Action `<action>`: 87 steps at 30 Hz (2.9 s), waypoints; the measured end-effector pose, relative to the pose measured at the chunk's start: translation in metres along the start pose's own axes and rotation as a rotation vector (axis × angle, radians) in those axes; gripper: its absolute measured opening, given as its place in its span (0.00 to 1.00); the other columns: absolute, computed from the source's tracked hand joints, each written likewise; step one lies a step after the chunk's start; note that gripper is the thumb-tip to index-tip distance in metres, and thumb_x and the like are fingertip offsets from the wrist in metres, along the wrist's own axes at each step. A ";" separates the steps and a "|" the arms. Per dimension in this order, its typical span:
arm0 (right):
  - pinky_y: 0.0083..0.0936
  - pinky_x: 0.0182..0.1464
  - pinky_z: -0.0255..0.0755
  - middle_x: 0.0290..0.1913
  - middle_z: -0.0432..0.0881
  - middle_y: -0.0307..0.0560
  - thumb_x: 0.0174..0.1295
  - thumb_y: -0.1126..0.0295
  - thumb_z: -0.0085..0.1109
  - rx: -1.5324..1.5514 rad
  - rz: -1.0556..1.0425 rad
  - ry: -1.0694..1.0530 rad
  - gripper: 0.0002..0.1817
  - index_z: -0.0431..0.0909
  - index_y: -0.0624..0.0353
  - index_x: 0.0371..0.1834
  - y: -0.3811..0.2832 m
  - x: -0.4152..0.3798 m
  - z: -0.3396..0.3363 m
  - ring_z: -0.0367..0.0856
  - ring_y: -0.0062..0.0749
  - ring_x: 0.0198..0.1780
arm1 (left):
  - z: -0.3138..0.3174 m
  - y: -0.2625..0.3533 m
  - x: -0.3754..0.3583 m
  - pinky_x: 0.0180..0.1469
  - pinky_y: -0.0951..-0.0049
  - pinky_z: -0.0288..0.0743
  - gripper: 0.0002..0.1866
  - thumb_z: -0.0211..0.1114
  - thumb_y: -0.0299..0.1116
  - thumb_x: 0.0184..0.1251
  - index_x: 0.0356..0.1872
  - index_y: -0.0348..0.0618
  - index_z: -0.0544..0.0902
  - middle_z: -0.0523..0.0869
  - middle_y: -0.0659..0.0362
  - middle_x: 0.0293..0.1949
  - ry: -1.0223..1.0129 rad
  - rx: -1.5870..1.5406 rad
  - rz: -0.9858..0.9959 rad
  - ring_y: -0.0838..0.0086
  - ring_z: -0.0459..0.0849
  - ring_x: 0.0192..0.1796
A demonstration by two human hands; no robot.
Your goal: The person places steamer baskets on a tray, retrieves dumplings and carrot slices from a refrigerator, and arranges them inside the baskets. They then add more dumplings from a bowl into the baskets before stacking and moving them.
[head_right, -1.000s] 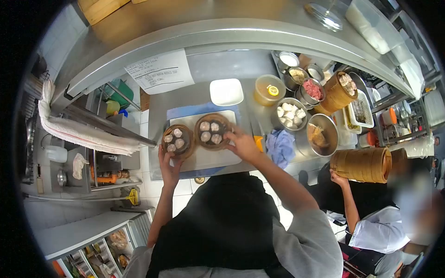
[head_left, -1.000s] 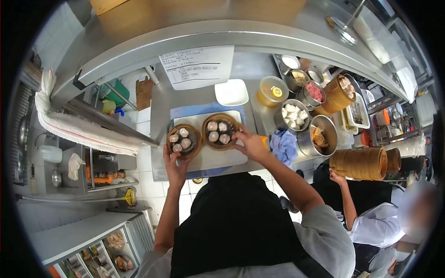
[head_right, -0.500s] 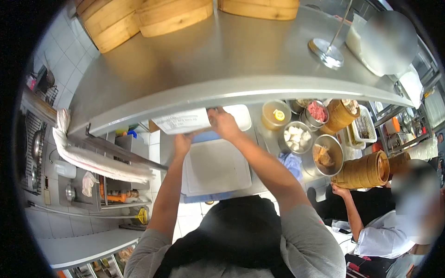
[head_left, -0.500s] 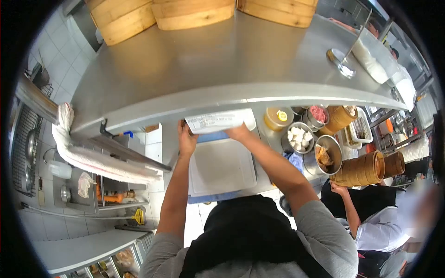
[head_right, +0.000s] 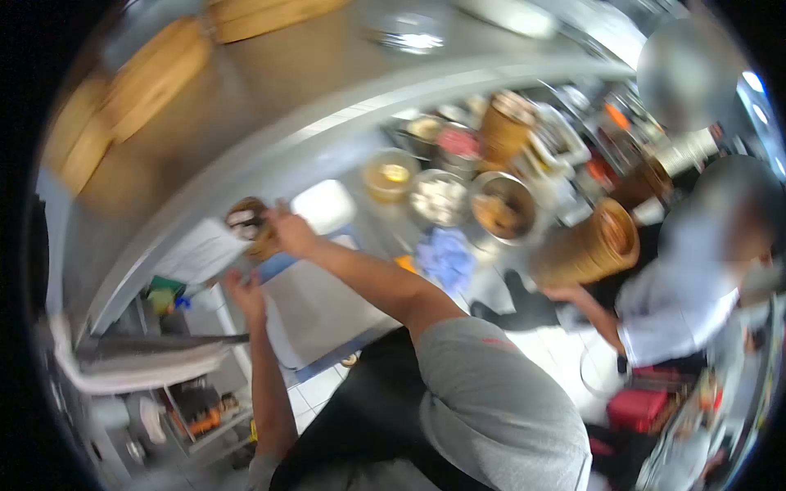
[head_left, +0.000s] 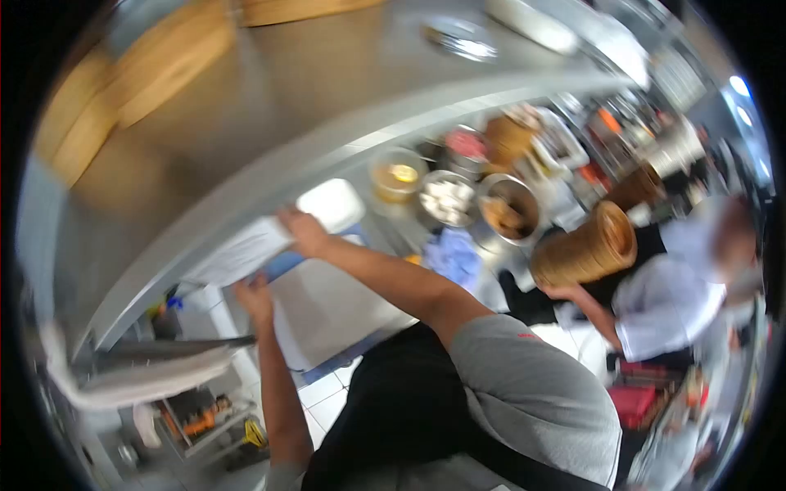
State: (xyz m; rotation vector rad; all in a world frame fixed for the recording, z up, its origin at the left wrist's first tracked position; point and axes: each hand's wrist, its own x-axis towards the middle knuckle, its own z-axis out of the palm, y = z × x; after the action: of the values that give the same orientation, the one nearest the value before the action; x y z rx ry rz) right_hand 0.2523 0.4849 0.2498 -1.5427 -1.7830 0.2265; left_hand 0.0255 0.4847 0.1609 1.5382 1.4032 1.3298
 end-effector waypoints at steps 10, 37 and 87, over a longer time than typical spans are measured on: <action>0.29 0.49 0.82 0.49 0.85 0.51 0.65 0.78 0.66 0.843 0.804 0.167 0.08 0.80 0.62 0.44 -0.066 -0.375 -0.328 0.86 0.35 0.51 | 0.097 0.261 -0.139 0.71 0.59 0.67 0.37 0.72 0.28 0.64 0.73 0.38 0.66 0.72 0.51 0.71 -1.108 -0.569 0.227 0.63 0.70 0.74; 0.40 0.70 0.69 0.68 0.72 0.44 0.73 0.46 0.53 1.535 0.707 0.759 0.34 0.61 0.53 0.75 -0.050 -0.414 -0.193 0.71 0.36 0.69 | 0.096 0.444 -0.251 0.66 0.55 0.66 0.18 0.66 0.43 0.52 0.39 0.40 0.81 0.76 0.34 0.64 -0.699 0.110 1.483 0.47 0.74 0.69; 0.44 0.71 0.67 0.72 0.68 0.66 0.37 0.53 0.86 0.164 0.205 -0.025 0.73 0.41 0.62 0.81 -0.206 -0.221 -0.162 0.70 0.59 0.71 | -0.165 0.200 -0.123 0.74 0.63 0.60 0.46 0.61 0.59 0.73 0.76 0.34 0.54 0.70 0.50 0.70 -0.877 -0.066 0.000 0.65 0.68 0.72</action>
State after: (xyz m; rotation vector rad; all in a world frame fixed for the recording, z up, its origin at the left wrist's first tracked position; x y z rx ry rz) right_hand 0.1924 0.1781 0.3901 -1.6083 -1.5821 0.4813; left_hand -0.0611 0.2982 0.3616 1.7489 0.7809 0.5398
